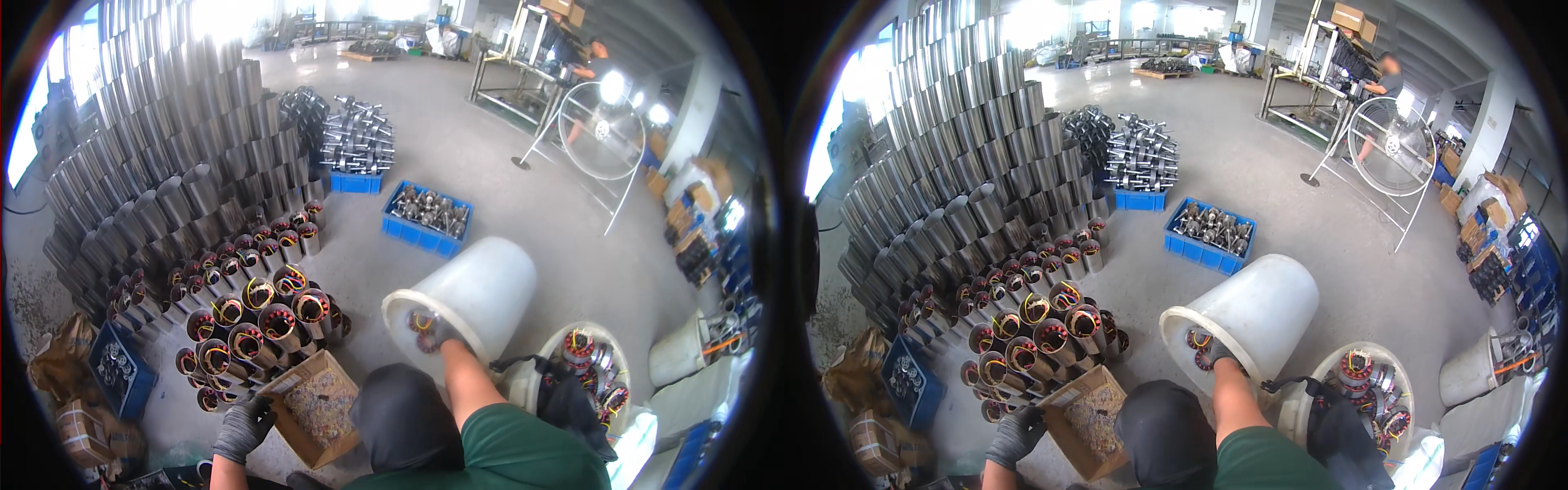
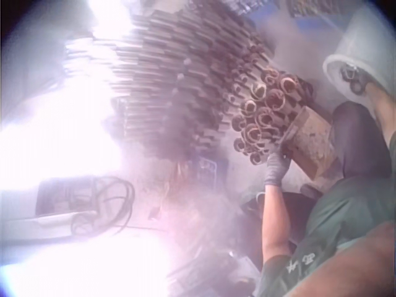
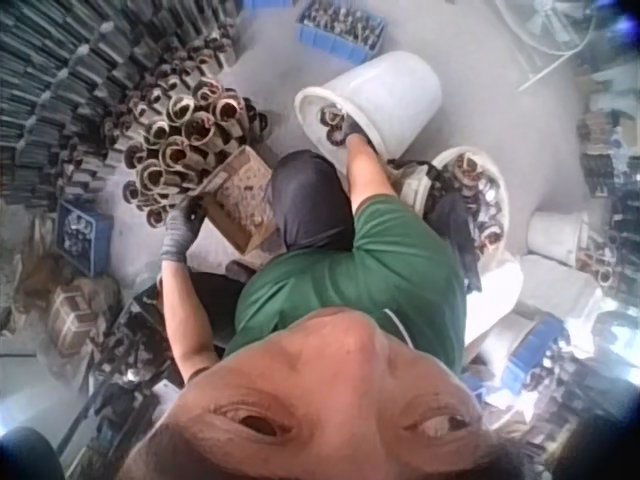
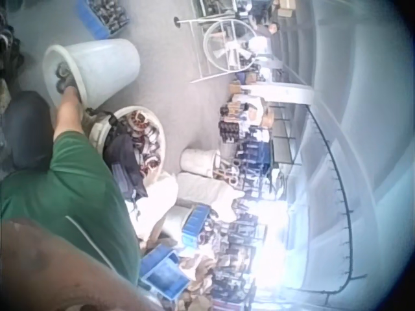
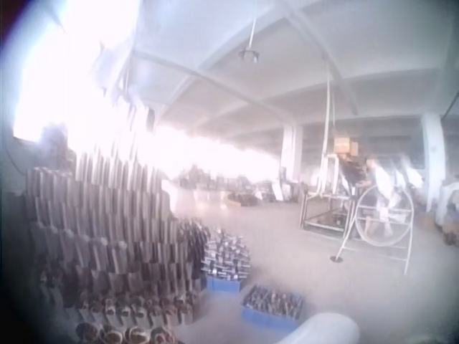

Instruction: Assembling electronic wires and components into cylindrical metal housings.

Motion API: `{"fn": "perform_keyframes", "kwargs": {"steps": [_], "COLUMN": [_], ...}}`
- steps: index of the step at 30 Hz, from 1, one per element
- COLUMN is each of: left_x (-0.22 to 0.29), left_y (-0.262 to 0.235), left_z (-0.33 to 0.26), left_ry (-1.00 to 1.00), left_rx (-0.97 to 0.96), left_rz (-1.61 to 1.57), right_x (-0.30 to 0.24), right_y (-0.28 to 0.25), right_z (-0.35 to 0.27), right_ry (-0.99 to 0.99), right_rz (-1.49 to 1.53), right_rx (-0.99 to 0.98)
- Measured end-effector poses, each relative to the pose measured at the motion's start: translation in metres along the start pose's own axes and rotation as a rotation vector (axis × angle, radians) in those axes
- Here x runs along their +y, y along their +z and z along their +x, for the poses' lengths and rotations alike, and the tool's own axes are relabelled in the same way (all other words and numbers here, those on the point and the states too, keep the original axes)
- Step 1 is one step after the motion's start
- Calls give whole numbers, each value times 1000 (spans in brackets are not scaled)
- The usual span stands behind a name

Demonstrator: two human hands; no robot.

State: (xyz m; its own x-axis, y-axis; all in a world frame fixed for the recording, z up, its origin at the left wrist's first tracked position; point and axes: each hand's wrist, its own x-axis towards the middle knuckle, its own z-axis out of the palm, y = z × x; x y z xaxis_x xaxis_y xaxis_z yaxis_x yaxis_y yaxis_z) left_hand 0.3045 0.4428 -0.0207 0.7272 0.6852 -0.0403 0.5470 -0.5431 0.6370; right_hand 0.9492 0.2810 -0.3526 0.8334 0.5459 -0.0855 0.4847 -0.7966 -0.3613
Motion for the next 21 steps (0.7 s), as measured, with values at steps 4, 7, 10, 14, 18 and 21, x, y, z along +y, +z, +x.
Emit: {"fn": "perform_keyframes", "kwargs": {"steps": [4, 7, 10, 14, 18, 21], "left_x": [-9, -11, -3, -18, -35, -43], "left_y": [-31, -27, -19, -28, -22, -11], "left_z": [-70, -70, -48, -86, -92, -76], "left_ry": [-221, -211, -127, -285, -299, -258], "left_rx": [117, 95, 19, -16, -17, -37], "left_rz": [113, 65, 103, 130, 142, 128], "right_x": [-207, -196, -128, -187, -208, -215], "right_y": [-17, -36, 5, 8, -9, -17], "right_z": [-91, -105, -91, -163, -184, -183], "right_ry": [-160, -436, -244, -729, -658, -457], "right_rz": [437, -325, -630, -696, -513, -128], "right_rx": [-267, -112, 92, 162, -113, -251]}}
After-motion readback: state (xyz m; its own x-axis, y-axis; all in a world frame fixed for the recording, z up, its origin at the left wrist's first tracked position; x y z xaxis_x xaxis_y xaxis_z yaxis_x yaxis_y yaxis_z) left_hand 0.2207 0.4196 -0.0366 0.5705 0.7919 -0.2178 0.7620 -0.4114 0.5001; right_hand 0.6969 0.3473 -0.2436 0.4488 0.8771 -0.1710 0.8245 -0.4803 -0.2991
